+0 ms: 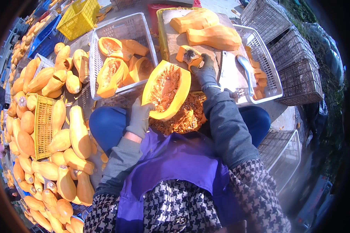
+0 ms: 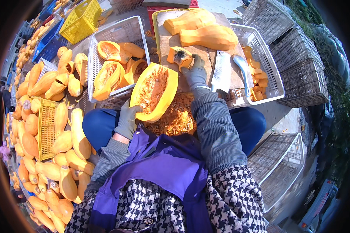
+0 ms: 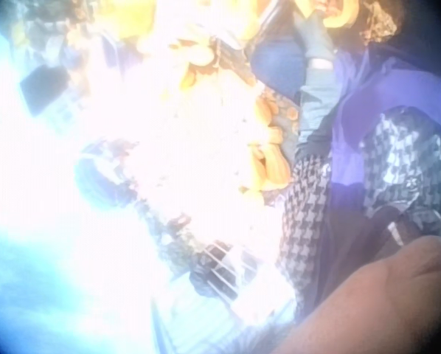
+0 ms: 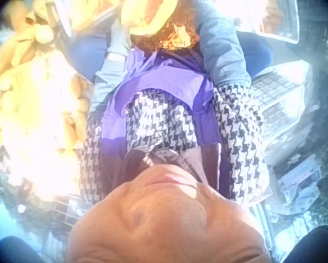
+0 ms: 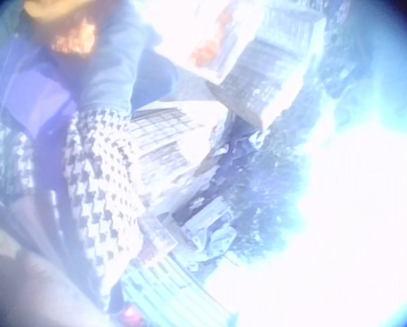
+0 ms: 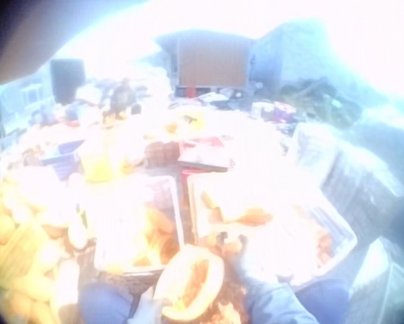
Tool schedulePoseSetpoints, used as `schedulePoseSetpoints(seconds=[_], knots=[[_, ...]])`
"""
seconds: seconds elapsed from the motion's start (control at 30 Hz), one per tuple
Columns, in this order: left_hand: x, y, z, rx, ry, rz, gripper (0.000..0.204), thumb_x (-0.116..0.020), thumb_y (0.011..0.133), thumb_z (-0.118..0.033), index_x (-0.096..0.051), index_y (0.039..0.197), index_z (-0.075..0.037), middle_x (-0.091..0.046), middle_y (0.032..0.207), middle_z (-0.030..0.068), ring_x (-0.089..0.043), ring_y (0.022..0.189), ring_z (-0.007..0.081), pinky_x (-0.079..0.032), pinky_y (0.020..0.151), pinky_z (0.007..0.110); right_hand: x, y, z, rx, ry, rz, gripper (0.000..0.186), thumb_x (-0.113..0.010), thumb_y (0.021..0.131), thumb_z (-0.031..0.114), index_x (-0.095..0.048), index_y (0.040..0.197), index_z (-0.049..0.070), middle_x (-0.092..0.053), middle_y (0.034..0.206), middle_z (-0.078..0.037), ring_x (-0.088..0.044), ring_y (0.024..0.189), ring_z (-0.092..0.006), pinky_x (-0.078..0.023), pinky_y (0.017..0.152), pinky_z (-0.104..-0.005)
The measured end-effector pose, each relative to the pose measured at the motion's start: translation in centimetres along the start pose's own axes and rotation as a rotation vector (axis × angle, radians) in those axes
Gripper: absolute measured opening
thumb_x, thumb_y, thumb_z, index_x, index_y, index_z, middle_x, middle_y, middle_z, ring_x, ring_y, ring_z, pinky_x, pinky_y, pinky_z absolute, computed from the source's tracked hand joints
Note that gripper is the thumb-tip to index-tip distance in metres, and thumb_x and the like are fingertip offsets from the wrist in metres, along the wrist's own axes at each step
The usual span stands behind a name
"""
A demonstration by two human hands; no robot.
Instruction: The person scoops seeds and pulp from halved papayas using a spoon, then cuts the fruit into smaller pieces with a knife on a wooden board. The cut pieces are placed into a white basket.
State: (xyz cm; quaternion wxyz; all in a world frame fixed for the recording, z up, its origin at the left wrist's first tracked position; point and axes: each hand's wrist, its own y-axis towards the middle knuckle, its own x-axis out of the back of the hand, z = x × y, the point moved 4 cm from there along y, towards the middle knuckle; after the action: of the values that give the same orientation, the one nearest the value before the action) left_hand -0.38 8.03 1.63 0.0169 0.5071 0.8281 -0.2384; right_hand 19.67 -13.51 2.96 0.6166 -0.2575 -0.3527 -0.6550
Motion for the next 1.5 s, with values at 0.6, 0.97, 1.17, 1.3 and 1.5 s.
schedulePoseSetpoints(seconds=[0.6,0.97,1.17,1.3,1.5], knots=[[-0.4,-0.7,-0.3,0.010,-0.038,0.014,0.048,-0.053,0.066,0.011,-0.053,0.113,0.005,-0.063,0.102,0.0098,-0.061,0.086,0.0189,-0.049,0.078,0.027,-1.9,2.8,0.5,-0.052,0.307,0.221,0.074,-0.075,0.065,0.025,-0.046,0.129,0.002,-0.061,0.114,-0.021,-0.062,0.104,-0.0297,-0.048,0.089,-0.0336],[-1.4,-0.3,-0.5,0.002,-0.049,-0.041,0.044,-0.053,0.070,0.011,-0.051,0.114,0.005,-0.063,0.097,0.0096,-0.061,0.083,0.0173,-0.050,0.074,0.027,7.2,14.9,5.7,0.123,1.583,0.381,0.028,-0.054,0.092,0.011,-0.052,0.118,0.000,-0.055,0.123,-0.019,-0.057,0.110,-0.0312,-0.050,0.091,-0.0425],[-4.6,1.8,0.1,-0.094,-0.093,-0.124,0.050,-0.056,0.071,0.011,-0.047,0.120,0.004,-0.060,0.106,0.0113,-0.060,0.091,0.0206,-0.049,0.081,0.030,9.0,5.1,-2.6,-0.056,0.489,0.189,0.047,-0.066,0.084,0.025,-0.053,0.120,-0.002,-0.065,0.100,-0.012,-0.064,0.088,-0.0195,-0.051,0.075,-0.0279],[-7.1,2.7,0.3,-0.297,-0.137,-0.105,0.043,-0.065,0.071,-0.001,-0.048,0.109,0.004,-0.059,0.100,0.0121,-0.058,0.085,0.0196,-0.049,0.076,0.030,9.1,-2.1,-6.0,-0.070,-0.197,0.156,0.050,-0.062,0.083,0.041,-0.054,0.119,0.008,-0.062,0.107,-0.016,-0.062,0.098,-0.0315,-0.049,0.084,-0.0421],[-8.7,3.8,-0.1,-0.253,0.100,-0.055,0.051,-0.072,0.075,-0.006,-0.045,0.117,0.003,-0.059,0.108,0.0127,-0.057,0.093,0.0188,-0.047,0.083,0.030,8.2,-4.7,-4.7,-0.091,-0.345,0.300,0.057,-0.066,0.078,0.044,-0.050,0.121,0.009,-0.049,0.117,-0.017,-0.058,0.105,-0.0343,-0.049,0.084,-0.0448]])
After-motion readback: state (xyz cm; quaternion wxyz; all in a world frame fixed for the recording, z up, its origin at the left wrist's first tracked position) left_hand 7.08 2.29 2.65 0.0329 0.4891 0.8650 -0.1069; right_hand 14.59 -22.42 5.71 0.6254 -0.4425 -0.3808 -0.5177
